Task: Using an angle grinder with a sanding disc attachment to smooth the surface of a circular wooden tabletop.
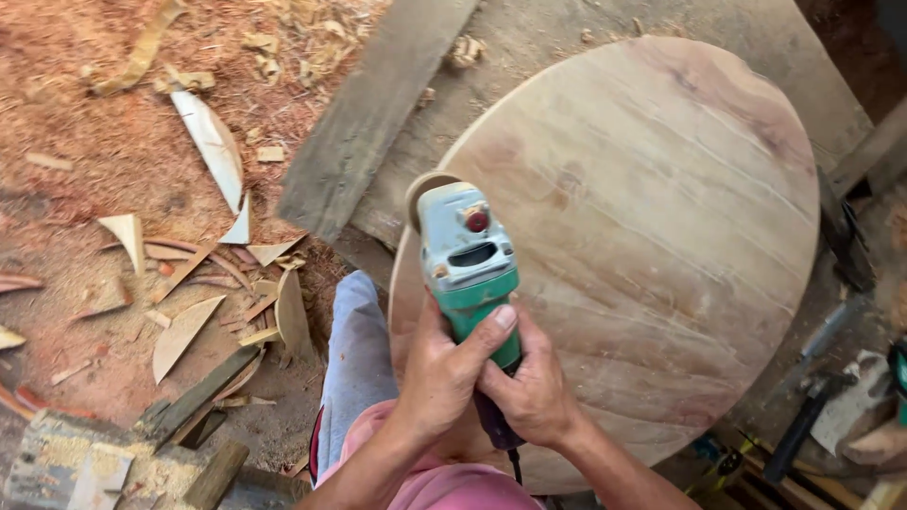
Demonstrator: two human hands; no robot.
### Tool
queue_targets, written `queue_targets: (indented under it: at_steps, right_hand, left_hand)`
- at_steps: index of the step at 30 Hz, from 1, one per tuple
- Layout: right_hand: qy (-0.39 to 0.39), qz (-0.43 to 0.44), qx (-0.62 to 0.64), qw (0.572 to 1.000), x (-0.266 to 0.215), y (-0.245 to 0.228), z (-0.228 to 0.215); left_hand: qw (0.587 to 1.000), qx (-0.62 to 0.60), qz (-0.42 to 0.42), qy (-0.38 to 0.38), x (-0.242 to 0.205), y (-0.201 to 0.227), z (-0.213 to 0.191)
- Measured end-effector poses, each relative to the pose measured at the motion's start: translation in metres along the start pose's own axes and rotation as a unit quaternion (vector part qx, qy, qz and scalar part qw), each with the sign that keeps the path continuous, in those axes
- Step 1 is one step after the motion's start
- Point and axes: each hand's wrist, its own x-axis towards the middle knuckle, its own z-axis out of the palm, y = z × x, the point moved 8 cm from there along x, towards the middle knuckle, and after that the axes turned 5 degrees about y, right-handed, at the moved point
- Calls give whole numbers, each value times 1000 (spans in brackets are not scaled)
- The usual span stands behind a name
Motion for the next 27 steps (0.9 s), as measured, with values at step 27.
queue_targets:
  at_steps: [27]
  right_hand:
    - [98,33,85,991,-64,64,-97]
  left_hand:
    - [990,69,-81,-89,-22,-105,96]
